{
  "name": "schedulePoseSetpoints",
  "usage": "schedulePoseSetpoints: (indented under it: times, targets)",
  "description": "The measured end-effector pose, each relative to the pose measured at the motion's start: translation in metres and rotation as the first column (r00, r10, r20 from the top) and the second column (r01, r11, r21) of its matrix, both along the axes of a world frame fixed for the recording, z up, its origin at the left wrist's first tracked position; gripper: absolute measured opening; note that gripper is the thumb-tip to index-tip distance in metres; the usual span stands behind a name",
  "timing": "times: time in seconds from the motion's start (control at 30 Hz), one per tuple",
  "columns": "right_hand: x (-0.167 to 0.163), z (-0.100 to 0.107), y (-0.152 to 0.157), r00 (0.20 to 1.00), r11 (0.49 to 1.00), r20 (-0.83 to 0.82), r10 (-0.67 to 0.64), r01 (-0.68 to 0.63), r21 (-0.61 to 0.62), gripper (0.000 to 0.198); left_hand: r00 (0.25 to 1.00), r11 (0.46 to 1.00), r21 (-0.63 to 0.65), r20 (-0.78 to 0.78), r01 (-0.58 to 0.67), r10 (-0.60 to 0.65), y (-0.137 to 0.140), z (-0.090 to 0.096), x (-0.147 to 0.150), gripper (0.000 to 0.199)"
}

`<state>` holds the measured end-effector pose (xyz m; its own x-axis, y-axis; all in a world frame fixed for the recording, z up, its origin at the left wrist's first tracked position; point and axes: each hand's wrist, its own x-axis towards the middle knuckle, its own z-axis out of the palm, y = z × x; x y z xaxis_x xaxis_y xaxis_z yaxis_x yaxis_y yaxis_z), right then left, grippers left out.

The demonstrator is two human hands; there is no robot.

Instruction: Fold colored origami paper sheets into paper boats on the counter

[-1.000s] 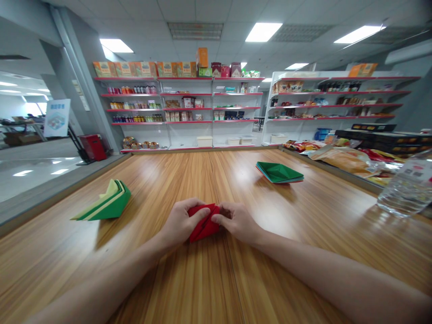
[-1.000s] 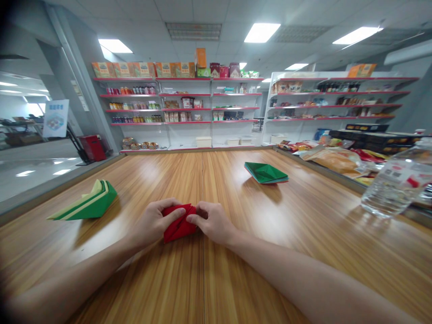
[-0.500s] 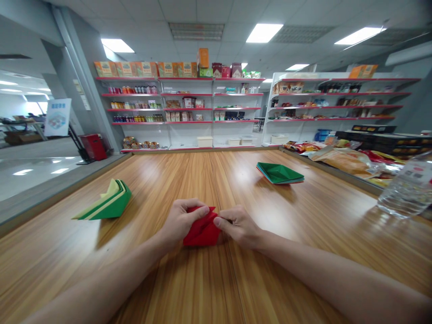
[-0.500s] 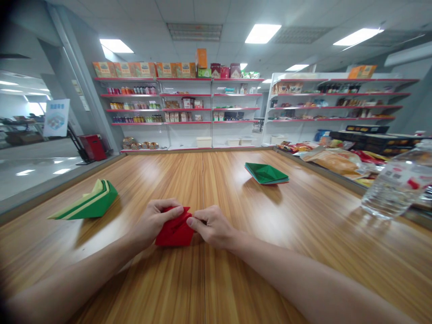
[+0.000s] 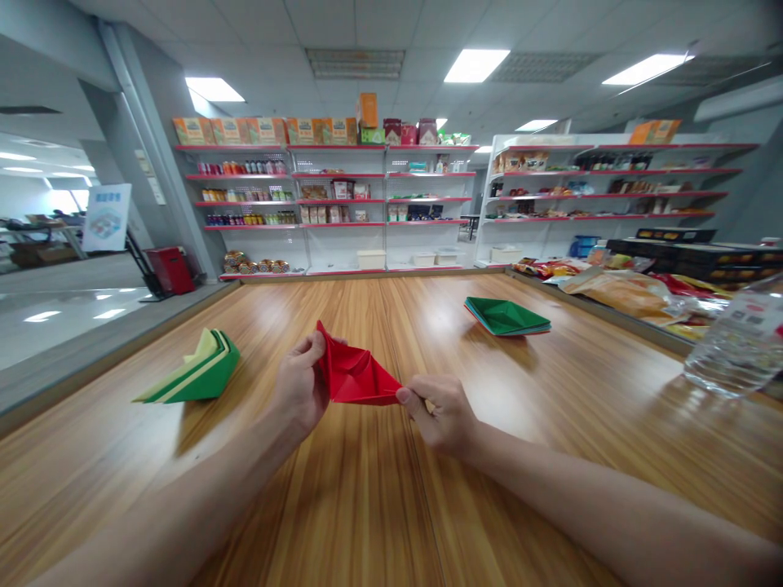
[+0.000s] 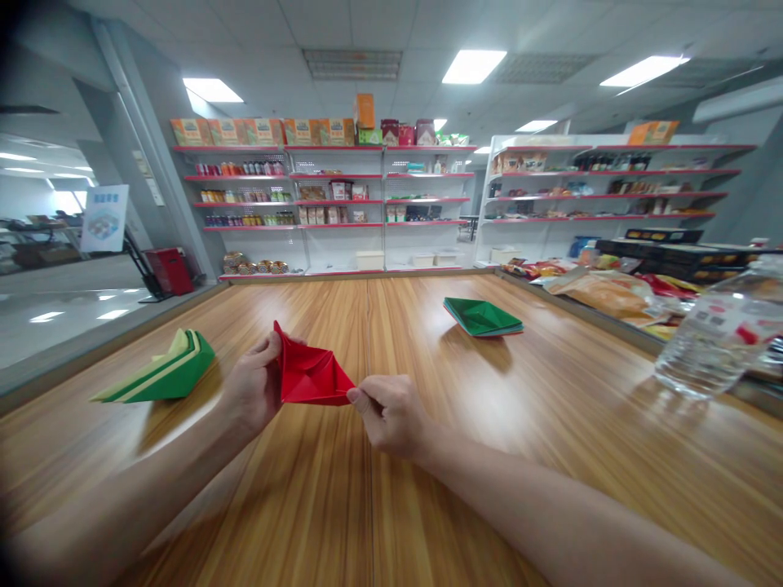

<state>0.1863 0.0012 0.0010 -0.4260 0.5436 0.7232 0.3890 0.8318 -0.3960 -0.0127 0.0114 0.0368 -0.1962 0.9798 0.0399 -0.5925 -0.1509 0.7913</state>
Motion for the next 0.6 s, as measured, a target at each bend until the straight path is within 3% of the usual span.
schedulePoseSetpoints:
  times: [0.13,0.27,0.47,0.6]
  targets:
    - [-0.001,-0.005,0.002,0.995,0.998,0.102,-0.004,0.010,-0.060,0.029,0.971,0.975,0.202,-0.234,0.087,-0.038,-0.005,-0.009,0.003,0.024]
    - [-0.003,-0.009,0.007,0.992,1.000,0.122,-0.021,0.024,-0.020,0.028,0.829,0.950,0.269,-0.559,0.161,0.018,-0.009,-0.013,0.003,0.025]
    - [0.004,-0.010,0.014,0.990,0.997,0.124,-0.073,0.072,0.011,0.032,0.506,0.926,0.144,-0.861,0.349,-0.057,-0.003,-0.013,-0.006,0.034]
    - [0.005,-0.010,0.014,0.987,0.998,0.150,-0.060,0.060,0.008,0.032,0.410,0.933,-0.004,-0.898,0.360,-0.162,0.001,-0.009,-0.009,0.039]
